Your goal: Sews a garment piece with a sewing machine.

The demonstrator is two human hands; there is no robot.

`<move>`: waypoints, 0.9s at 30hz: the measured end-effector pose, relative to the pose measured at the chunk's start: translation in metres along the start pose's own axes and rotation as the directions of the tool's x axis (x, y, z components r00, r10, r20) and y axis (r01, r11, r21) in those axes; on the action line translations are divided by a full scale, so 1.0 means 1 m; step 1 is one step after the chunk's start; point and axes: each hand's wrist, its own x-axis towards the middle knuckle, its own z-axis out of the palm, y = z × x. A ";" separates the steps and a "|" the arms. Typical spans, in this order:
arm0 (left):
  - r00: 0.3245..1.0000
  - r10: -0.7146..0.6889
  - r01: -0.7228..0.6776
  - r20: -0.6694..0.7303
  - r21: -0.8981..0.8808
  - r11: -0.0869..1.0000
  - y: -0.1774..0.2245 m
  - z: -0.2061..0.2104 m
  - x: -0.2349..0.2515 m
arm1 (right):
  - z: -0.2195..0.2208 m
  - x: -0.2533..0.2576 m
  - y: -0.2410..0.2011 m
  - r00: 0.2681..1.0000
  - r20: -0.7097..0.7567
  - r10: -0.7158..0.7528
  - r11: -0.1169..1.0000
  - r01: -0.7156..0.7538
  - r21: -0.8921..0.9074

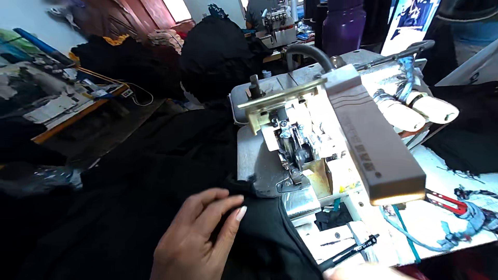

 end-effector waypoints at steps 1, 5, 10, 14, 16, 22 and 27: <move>1.000 0.007 -0.007 -0.020 0.009 1.000 -0.004 0.003 0.005 | -0.017 -0.005 0.006 0.995 -0.101 0.016 0.989 -0.030 -0.142; 0.996 0.028 -0.025 0.085 -0.035 0.999 -0.023 0.019 0.023 | -0.083 -0.019 0.049 0.921 -0.382 0.072 0.785 -0.288 -0.548; 0.960 0.032 -0.008 0.277 -0.086 0.996 -0.023 0.000 0.034 | -0.083 -0.029 0.103 0.905 -0.420 0.071 0.622 -0.369 -0.691; 0.859 0.163 -0.061 0.486 -0.219 0.974 -0.027 -0.028 0.041 | -0.082 -0.029 0.115 0.902 -0.425 -0.079 0.525 -0.325 -0.787; 0.833 0.224 -0.097 0.506 -0.264 0.960 -0.033 -0.034 0.040 | -0.088 -0.030 0.118 0.888 -0.442 -0.129 0.505 -0.325 -0.799; 0.878 0.255 -0.083 0.404 -0.397 0.914 -0.039 -0.039 0.032 | -0.107 -0.030 0.070 0.842 -0.540 -0.017 0.775 -0.330 -0.539; 0.965 0.160 -0.029 0.207 -0.524 0.851 -0.023 -0.031 0.030 | -0.079 0.008 0.010 0.963 -0.265 0.040 0.920 -0.139 -0.367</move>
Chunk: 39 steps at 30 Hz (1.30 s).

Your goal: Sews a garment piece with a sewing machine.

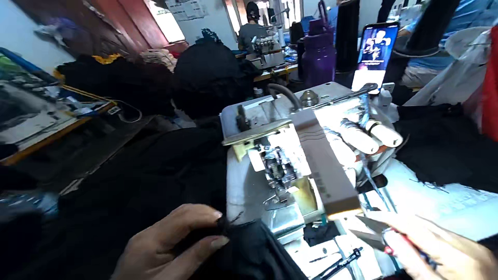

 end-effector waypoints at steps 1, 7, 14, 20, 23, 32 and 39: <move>0.999 0.007 -0.007 -0.035 -0.002 1.000 0.001 0.004 0.001 | 0.006 0.007 -0.011 0.999 0.053 -0.002 1.000 0.001 0.023; 0.993 0.019 -0.019 -0.113 0.000 1.000 -0.001 0.011 0.003 | 0.044 0.043 -0.038 0.975 0.079 -0.207 0.968 0.216 -0.129; 0.996 0.033 -0.034 -0.086 -0.001 0.999 0.002 0.009 0.001 | 0.097 0.070 -0.039 0.897 -0.210 -0.389 0.915 0.350 -0.201; 0.996 0.046 -0.045 -0.070 0.025 0.999 0.009 0.010 0.002 | 0.076 0.065 -0.049 0.894 -0.065 -0.443 0.891 0.430 -0.147; 0.998 0.040 -0.040 -0.048 0.003 0.999 0.012 0.014 0.003 | 0.045 0.042 -0.042 0.962 0.047 -0.268 0.961 0.271 -0.060; 0.958 0.208 -0.222 0.199 0.050 0.974 0.024 0.049 0.011 | 0.006 -0.024 0.079 0.989 -0.148 -0.019 0.901 -0.047 -0.430; 0.956 0.183 -0.229 0.228 0.197 0.953 0.034 0.066 0.011 | 0.020 -0.017 0.050 0.971 -0.237 -0.021 0.958 -0.048 -0.283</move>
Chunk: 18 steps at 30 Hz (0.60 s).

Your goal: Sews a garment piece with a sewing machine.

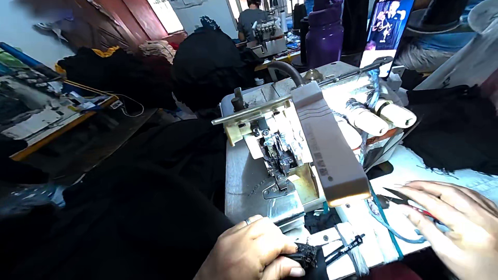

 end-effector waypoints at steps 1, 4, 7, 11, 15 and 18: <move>1.000 -0.003 0.003 0.007 0.007 1.000 0.000 0.001 0.000 | -0.001 0.004 -0.021 0.999 -0.016 -0.029 0.992 0.031 0.124; 1.000 -0.018 0.017 0.025 0.045 0.999 0.004 0.001 -0.002 | 0.014 0.014 -0.080 0.978 0.062 -0.201 0.723 0.105 0.683; 0.998 -0.063 0.061 0.021 0.094 0.994 0.006 0.000 -0.006 | 0.041 0.018 -0.108 0.953 0.051 -0.299 0.534 0.123 0.836; 0.991 -0.129 0.131 -0.023 0.062 0.990 0.003 0.002 -0.015 | 0.041 0.022 -0.108 0.968 0.072 -0.240 0.525 0.067 0.849; 0.991 -0.124 0.123 -0.055 -0.006 0.992 0.001 0.008 -0.021 | 0.037 0.024 -0.101 0.963 0.121 -0.241 0.530 0.026 0.847; 0.993 -0.088 0.081 -0.076 -0.079 0.994 -0.005 0.011 -0.024 | 0.036 0.029 -0.101 0.952 0.063 -0.301 0.550 0.119 0.827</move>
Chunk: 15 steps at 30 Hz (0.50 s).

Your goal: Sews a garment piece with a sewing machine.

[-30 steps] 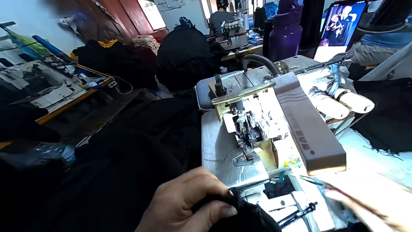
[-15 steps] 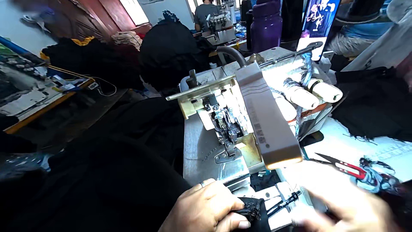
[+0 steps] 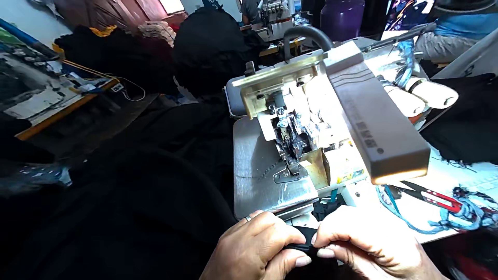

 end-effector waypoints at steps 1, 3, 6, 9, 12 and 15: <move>1.000 0.012 -0.012 -0.001 -0.019 1.000 -0.001 0.000 0.000 | 0.000 0.003 0.001 0.999 0.006 -0.054 0.998 0.054 -0.028; 0.999 0.032 -0.032 0.004 -0.041 0.999 -0.001 -0.001 -0.001 | -0.001 0.011 0.006 0.983 0.023 -0.181 0.981 0.182 -0.071; 0.998 0.067 -0.068 -0.010 -0.070 0.995 -0.002 -0.001 -0.004 | 0.003 0.021 0.011 0.960 0.060 -0.273 0.959 0.276 -0.065; 0.992 0.101 -0.109 -0.074 -0.110 0.988 -0.005 -0.002 -0.008 | 0.015 0.022 0.016 0.988 -0.001 -0.152 0.981 0.151 0.123; 0.979 0.106 -0.124 -0.175 -0.092 0.988 -0.008 -0.003 -0.012 | 0.033 0.013 0.019 0.994 -0.099 0.044 0.962 -0.016 0.272; 0.963 0.093 -0.118 -0.252 -0.087 0.989 -0.008 0.004 -0.013 | 0.046 0.001 0.003 0.974 -0.067 0.217 0.899 -0.172 0.403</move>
